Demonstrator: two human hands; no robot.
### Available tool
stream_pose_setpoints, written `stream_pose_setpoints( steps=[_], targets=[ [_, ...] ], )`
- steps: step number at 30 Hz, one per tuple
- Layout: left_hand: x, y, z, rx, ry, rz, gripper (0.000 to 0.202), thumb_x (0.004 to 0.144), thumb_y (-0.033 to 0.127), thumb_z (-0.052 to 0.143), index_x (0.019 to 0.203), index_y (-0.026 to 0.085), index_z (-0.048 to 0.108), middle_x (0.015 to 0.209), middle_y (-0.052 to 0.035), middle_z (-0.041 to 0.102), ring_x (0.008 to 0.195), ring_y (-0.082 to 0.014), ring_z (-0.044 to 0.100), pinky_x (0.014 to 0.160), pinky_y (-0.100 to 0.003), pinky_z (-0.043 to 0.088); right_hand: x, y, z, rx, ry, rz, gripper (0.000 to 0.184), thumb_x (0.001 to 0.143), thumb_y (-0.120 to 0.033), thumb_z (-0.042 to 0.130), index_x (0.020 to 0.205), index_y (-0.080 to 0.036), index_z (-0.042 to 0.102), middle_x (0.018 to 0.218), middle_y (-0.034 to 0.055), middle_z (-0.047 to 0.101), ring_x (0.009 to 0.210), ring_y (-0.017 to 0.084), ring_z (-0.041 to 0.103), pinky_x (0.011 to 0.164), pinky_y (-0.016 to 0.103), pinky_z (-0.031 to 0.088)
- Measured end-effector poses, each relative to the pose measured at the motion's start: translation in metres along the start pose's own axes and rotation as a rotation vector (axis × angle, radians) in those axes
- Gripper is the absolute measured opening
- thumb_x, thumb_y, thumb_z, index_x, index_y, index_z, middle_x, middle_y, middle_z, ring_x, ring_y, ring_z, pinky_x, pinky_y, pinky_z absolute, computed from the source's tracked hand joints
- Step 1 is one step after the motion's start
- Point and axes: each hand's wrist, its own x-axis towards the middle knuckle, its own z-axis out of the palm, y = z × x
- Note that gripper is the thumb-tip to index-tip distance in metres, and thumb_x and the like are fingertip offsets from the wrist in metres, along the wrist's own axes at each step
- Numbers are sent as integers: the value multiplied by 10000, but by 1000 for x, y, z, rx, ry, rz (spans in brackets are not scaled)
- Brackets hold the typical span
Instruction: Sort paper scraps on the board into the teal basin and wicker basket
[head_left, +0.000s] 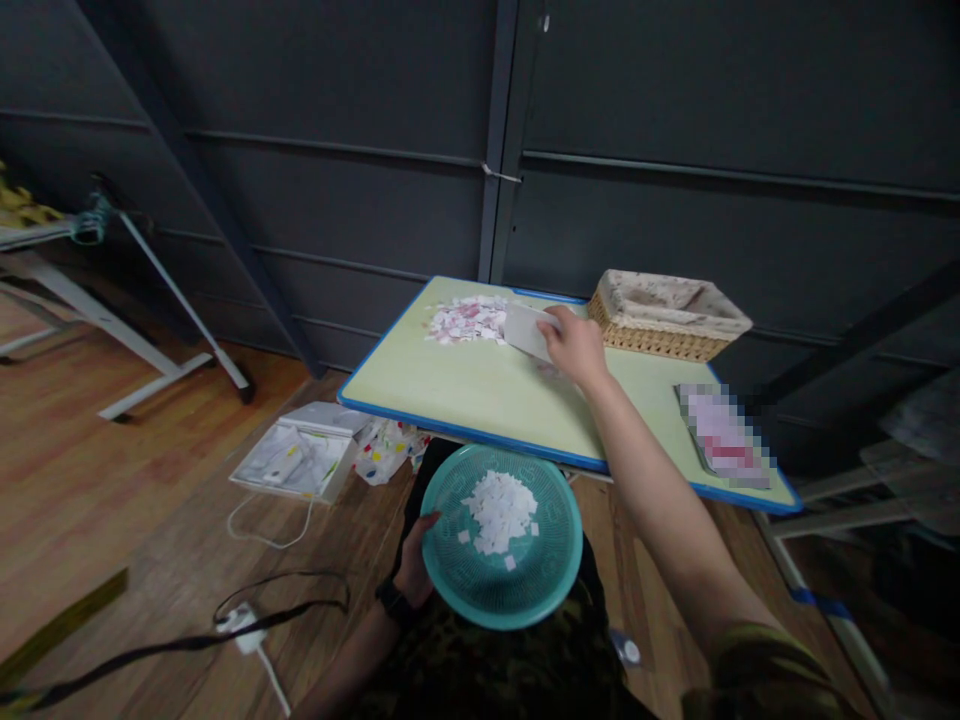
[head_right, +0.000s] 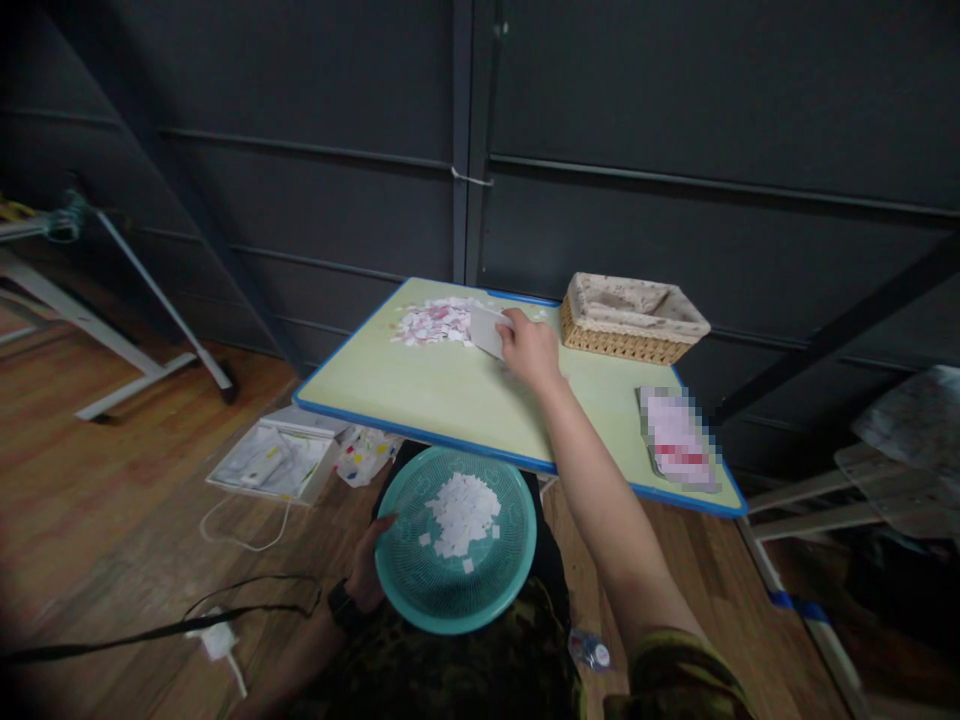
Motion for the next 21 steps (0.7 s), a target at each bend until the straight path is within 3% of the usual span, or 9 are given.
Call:
stream_pose_setpoints(
  steps=[8, 16, 21],
  targets=[
    [2, 2, -8, -14, -59, -14, 398, 708, 211, 635, 1090, 102, 635, 974, -124, 733, 970, -326, 647, 933, -457, 437, -3, 9, -5, 132, 81, 47, 363, 800, -312, 456, 1065, -155, 649, 1015, 110, 685, 925, 276, 614, 840, 388, 437],
    [-5, 6, 5, 40, 18, -38, 406, 699, 224, 647, 1084, 100, 625, 953, -126, 735, 934, -321, 658, 880, -447, 474, 1, 10, -7, 193, 57, 102, 375, 798, -293, 457, 1084, -138, 645, 1046, 115, 676, 954, 262, 601, 859, 373, 425],
    [-9, 13, 15, 56, 49, 41, 329, 694, 219, 644, 1002, 103, 649, 908, -116, 741, 904, -309, 667, 856, -437, 489, -1, 8, -7, 189, -18, 44, 365, 796, -279, 463, 1071, -134, 654, 1035, 119, 680, 943, 264, 604, 868, 371, 413]
  ],
)
